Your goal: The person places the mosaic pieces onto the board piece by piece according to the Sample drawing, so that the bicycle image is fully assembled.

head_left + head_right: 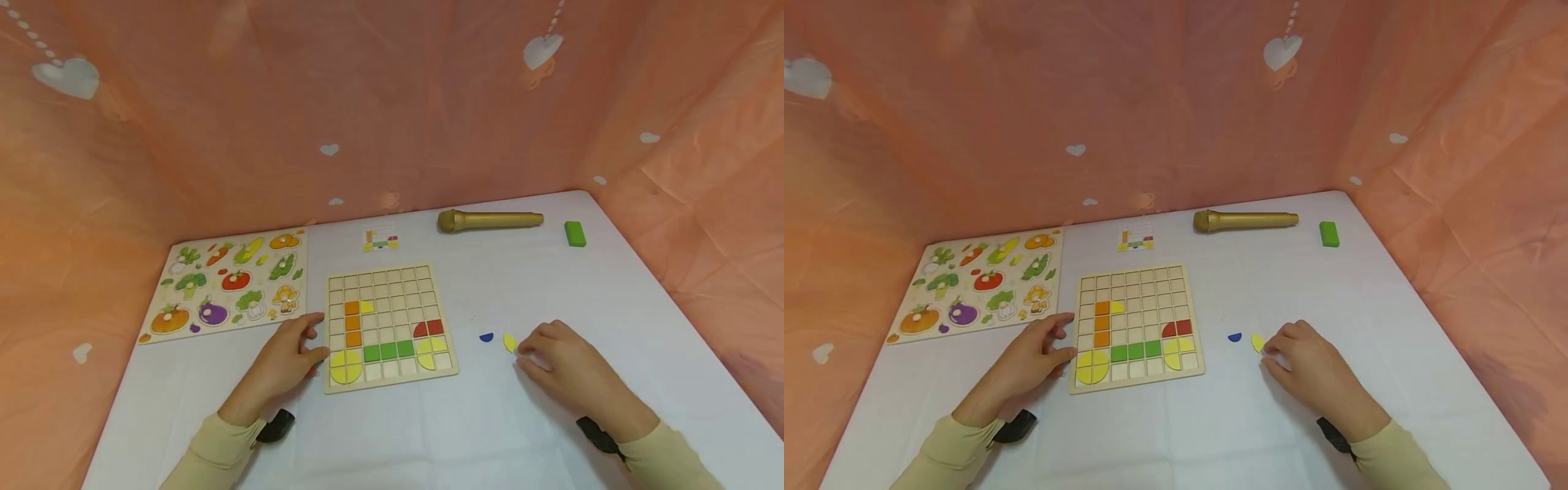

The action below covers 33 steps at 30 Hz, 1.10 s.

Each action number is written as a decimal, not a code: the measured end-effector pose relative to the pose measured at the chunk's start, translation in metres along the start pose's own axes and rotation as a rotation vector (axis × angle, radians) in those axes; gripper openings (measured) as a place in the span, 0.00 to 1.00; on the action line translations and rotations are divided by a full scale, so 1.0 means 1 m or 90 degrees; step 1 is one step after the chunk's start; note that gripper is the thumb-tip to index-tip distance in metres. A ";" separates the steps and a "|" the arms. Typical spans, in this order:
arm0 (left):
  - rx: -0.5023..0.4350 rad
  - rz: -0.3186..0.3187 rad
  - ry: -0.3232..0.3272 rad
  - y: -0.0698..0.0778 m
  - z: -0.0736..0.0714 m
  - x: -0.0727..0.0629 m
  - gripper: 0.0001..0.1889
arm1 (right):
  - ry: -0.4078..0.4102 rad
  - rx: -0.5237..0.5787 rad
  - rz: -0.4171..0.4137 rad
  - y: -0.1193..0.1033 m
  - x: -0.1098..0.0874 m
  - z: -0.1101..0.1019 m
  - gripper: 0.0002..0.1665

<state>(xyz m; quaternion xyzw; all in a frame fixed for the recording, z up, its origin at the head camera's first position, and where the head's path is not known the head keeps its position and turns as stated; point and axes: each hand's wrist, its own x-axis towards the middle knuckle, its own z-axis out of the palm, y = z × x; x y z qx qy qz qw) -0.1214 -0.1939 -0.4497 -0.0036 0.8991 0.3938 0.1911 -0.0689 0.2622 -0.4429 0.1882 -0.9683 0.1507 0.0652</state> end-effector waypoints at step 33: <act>-0.028 0.005 0.011 -0.001 0.001 -0.001 0.34 | -0.066 0.017 0.063 0.010 0.043 0.007 0.14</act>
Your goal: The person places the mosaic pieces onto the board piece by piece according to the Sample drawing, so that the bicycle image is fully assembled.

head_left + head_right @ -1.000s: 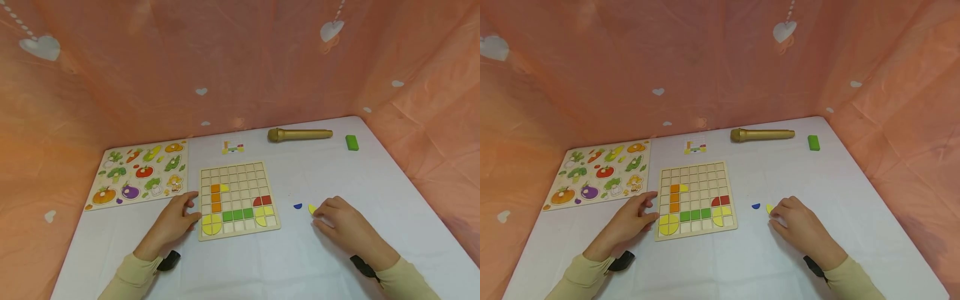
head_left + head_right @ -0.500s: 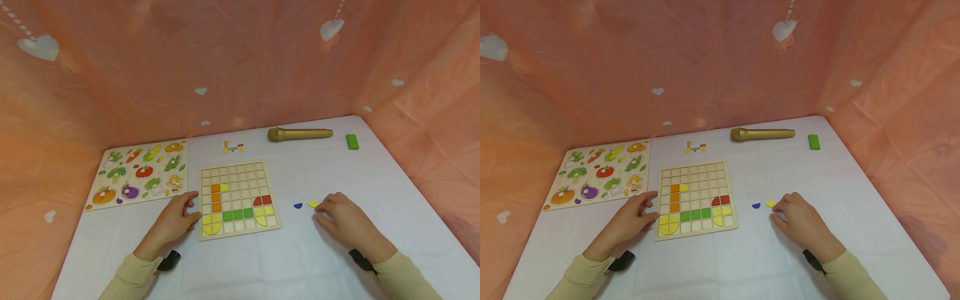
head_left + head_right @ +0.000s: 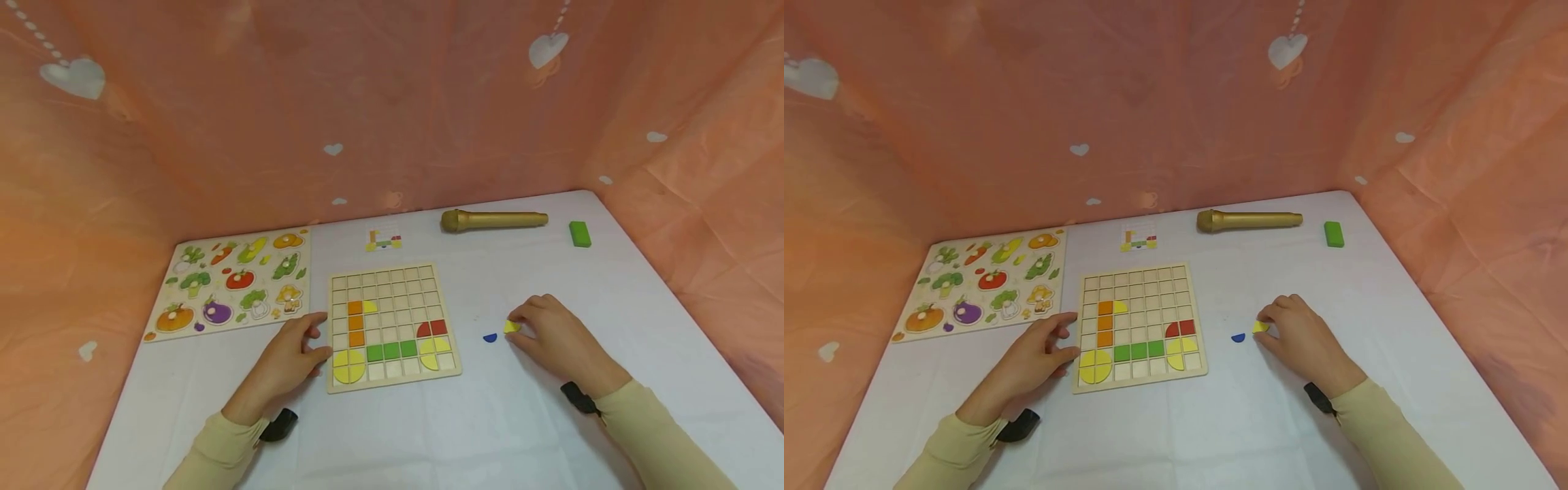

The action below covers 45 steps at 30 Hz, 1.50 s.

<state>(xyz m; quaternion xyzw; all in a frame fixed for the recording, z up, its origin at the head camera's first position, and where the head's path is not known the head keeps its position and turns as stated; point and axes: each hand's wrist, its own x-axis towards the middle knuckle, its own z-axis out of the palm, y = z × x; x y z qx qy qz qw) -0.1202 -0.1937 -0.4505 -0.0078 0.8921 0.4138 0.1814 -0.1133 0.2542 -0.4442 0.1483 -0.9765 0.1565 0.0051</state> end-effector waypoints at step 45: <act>0.020 0.018 -0.002 -0.004 -0.001 0.003 0.34 | -0.003 0.014 -0.274 -0.087 0.013 0.032 0.13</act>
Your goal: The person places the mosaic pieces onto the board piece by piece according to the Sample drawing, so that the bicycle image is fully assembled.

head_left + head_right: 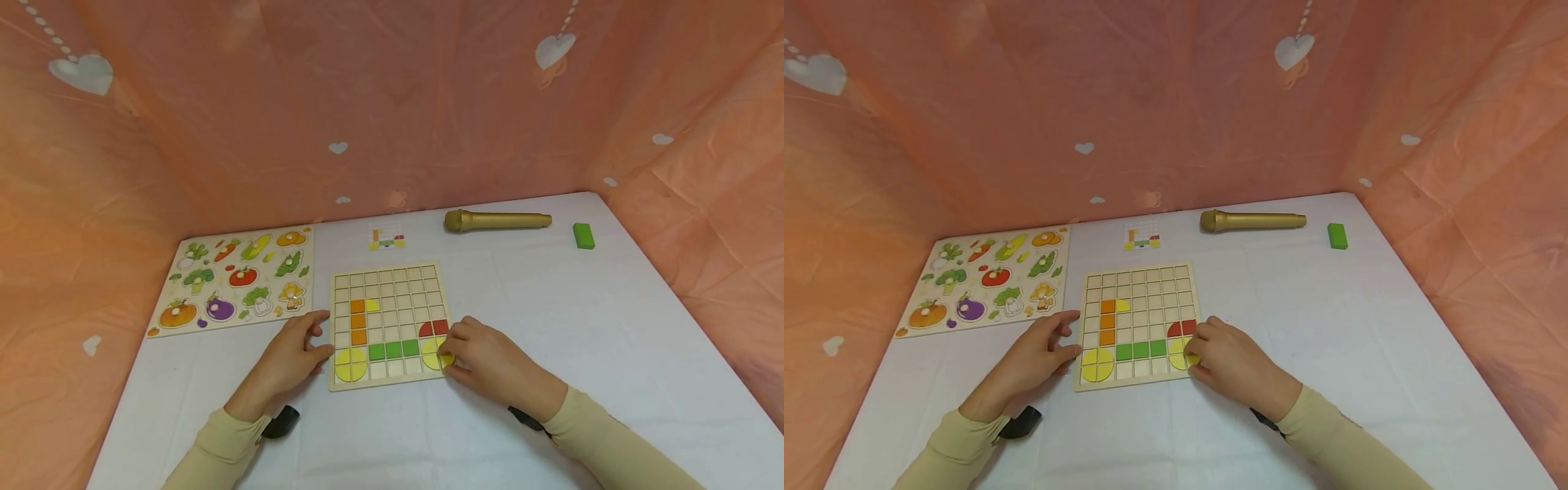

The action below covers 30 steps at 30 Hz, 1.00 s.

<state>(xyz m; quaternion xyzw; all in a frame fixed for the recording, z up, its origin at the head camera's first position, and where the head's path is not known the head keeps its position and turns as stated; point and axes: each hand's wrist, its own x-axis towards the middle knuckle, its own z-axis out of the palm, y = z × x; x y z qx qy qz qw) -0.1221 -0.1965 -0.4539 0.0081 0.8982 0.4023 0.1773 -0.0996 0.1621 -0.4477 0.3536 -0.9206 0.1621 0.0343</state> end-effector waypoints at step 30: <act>-0.006 -0.013 -0.003 -0.001 0.001 0.001 0.34 | 0.011 0.009 0.000 0.003 -0.002 0.001 0.13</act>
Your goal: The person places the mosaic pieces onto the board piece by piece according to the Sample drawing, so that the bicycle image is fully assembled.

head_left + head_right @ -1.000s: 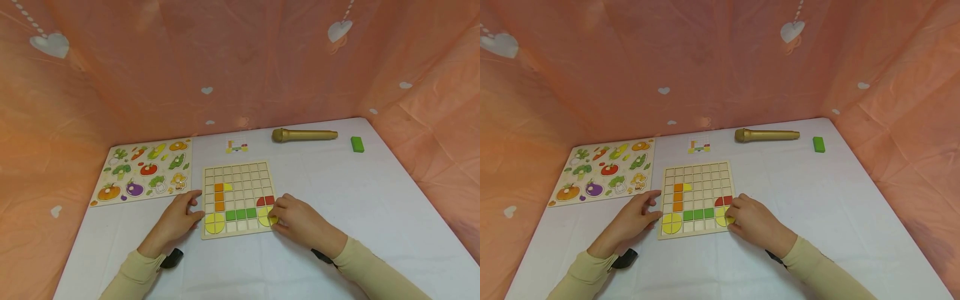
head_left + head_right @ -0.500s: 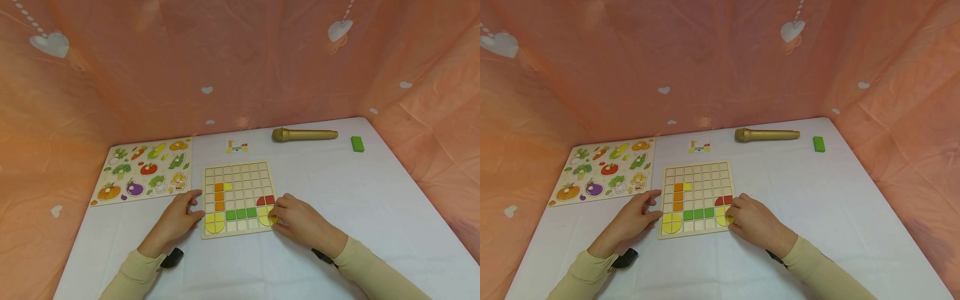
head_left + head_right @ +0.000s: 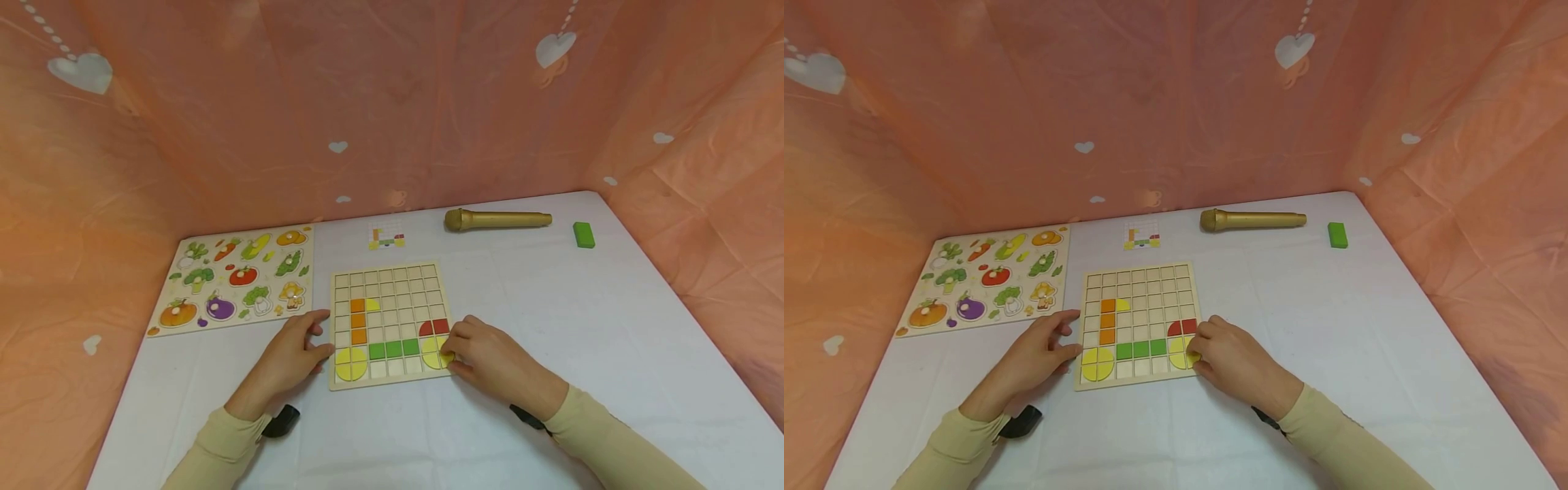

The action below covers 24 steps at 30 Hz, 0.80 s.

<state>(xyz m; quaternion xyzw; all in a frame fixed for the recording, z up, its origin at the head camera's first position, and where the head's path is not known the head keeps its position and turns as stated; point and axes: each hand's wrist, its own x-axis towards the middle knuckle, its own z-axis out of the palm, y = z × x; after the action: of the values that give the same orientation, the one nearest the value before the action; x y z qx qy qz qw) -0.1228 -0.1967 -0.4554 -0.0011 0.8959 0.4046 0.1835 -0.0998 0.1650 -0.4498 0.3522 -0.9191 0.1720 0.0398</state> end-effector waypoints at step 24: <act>-0.008 -0.015 0.001 0.003 0.001 -0.002 0.34 | -0.002 -0.039 0.155 0.046 -0.033 -0.024 0.14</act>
<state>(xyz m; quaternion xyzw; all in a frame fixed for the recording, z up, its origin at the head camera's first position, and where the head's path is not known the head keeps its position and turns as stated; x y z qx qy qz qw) -0.1212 -0.1943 -0.4530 -0.0134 0.8935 0.4078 0.1875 -0.1068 0.2258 -0.4468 0.2367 -0.9601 0.1465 0.0276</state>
